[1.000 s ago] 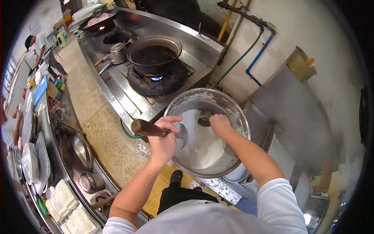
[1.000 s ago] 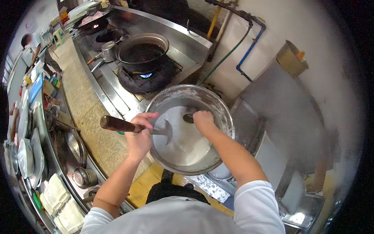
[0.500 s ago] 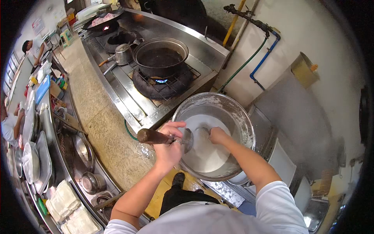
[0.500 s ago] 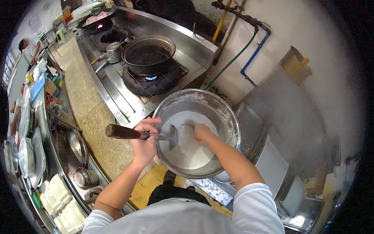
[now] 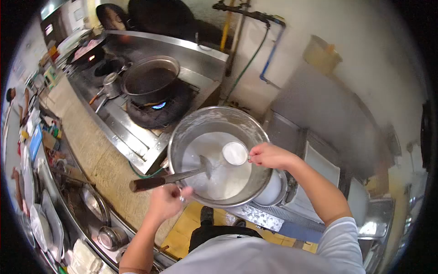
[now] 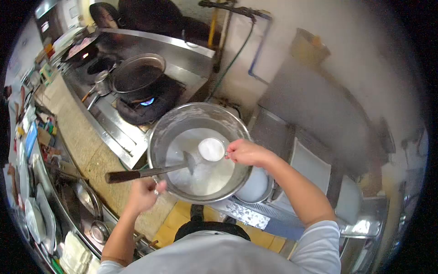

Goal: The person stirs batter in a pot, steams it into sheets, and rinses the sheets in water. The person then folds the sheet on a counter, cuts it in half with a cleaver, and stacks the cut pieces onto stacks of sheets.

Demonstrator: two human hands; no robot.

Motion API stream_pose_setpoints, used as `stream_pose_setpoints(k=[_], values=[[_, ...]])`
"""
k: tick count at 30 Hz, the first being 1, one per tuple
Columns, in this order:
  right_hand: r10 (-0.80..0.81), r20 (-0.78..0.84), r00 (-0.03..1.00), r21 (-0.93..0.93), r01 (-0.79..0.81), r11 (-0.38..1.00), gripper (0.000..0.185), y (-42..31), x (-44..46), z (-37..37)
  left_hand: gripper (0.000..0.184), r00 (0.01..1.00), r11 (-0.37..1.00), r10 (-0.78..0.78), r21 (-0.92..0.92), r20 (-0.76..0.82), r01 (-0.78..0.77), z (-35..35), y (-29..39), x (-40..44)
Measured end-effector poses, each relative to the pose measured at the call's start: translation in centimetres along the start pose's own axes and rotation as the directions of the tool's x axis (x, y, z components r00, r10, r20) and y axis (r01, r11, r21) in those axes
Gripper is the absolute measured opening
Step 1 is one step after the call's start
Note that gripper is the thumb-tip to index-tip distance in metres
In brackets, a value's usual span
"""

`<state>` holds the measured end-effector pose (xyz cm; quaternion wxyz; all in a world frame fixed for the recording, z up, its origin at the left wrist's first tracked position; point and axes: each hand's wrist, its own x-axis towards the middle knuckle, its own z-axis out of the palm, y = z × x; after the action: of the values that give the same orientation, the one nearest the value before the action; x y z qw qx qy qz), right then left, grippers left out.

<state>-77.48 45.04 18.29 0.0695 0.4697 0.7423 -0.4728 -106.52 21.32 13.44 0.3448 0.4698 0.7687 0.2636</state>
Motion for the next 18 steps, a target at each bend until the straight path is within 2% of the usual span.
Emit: stream_pose_setpoints(k=[2,5,8,12,15,18], values=[[-0.009,-0.030,1.000,0.060,0.011,0.998,0.015,0.4,-3.4,-1.3,0.039,0.969,0.995,0.099,-0.048,0.227,-0.090,1.8,0.1,-1.7],[-0.010,-0.078,0.997,0.130,0.020,0.991,0.015,3.1,-7.6,-2.8,0.034,0.902,0.942,0.242,-0.310,0.357,-0.130,6.8,2.0,-4.0],[0.047,-0.140,0.989,0.241,-0.012,0.970,0.014,7.7,-12.1,-3.7,0.023,0.806,0.909,0.352,-0.378,0.476,-0.174,11.9,4.8,-5.1],[0.181,-0.218,0.959,0.372,-0.090,0.924,0.014,14.3,-18.8,-4.8,0.019,0.742,0.929,0.351,-0.310,0.572,-0.201,17.4,9.4,-6.2],[0.276,-0.278,0.920,0.460,-0.124,0.879,0.018,22.0,-22.7,-5.1,0.019,0.694,0.896,0.379,-0.431,0.612,-0.109,23.4,10.7,-6.2],[0.354,-0.327,0.876,0.571,-0.115,0.813,0.017,30.6,-25.6,-4.6,0.018,0.690,0.869,0.379,-0.493,0.617,-0.037,29.3,13.5,-6.5]])
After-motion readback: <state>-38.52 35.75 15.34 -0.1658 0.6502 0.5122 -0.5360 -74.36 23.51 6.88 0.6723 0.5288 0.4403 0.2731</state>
